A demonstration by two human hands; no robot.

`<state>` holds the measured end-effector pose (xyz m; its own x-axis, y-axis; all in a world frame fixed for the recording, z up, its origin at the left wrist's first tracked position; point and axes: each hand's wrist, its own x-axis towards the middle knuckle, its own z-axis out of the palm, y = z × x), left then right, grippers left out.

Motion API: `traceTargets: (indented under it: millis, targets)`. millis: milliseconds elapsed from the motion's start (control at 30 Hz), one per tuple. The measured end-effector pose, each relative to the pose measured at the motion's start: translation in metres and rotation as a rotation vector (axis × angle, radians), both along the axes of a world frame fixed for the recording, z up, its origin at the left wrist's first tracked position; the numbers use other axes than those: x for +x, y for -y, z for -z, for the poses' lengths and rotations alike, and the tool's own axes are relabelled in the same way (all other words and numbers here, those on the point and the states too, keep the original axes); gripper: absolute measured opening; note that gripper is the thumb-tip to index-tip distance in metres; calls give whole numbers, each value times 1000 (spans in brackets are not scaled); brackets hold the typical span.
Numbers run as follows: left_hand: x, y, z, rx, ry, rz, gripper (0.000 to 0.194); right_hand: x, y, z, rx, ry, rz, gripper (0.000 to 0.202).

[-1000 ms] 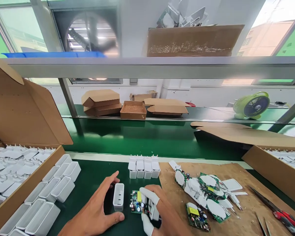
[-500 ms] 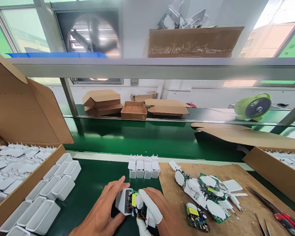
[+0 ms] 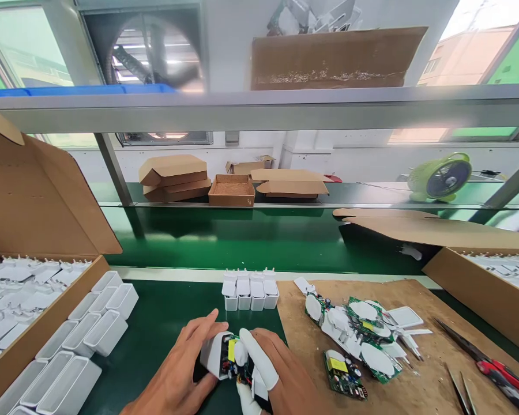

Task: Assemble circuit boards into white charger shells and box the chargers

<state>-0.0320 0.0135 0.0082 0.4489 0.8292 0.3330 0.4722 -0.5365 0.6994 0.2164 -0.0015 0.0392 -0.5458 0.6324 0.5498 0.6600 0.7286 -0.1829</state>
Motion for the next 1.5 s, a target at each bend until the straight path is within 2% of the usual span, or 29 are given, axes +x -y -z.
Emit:
traceTargets:
  millis: [167,433,667,833,933,1067,1133,1200,1267,1367,1500]
  targets:
    - [3,0,1,30,24,-14,77,-1,0,0,-11,6,-4,76]
    - [1,1,3,15,-2,17,84,-5,6,-18,-56,-39,-24,79]
    - [1,0,3,33,-6,-9,86,-3,7,-28,-123,-39,-28,80]
    - [3,1,3,48,0,-29,83,-1,7,-17,-107,-5,-42,70]
    - [5,4,4,57,-27,-5,83,1,5,-9,-160,28,-76,63]
    - [9,6,7,-125,-4,97,86,4,1,-15,-297,-114,-93,62]
    - [10,4,8,-208,65,87,81,6,0,-19,-352,-229,-89,50]
    - [10,2,8,-218,160,49,75,7,0,-18,-347,-290,-71,44]
    - [10,-1,4,-208,248,12,71,7,-3,-11,-310,-266,-56,46]
    - [9,-3,-4,-201,323,-18,69,7,-10,-2,-266,-170,-106,50]
    - [10,-4,-16,-247,391,-42,44,3,-23,-5,-274,-134,-185,39]
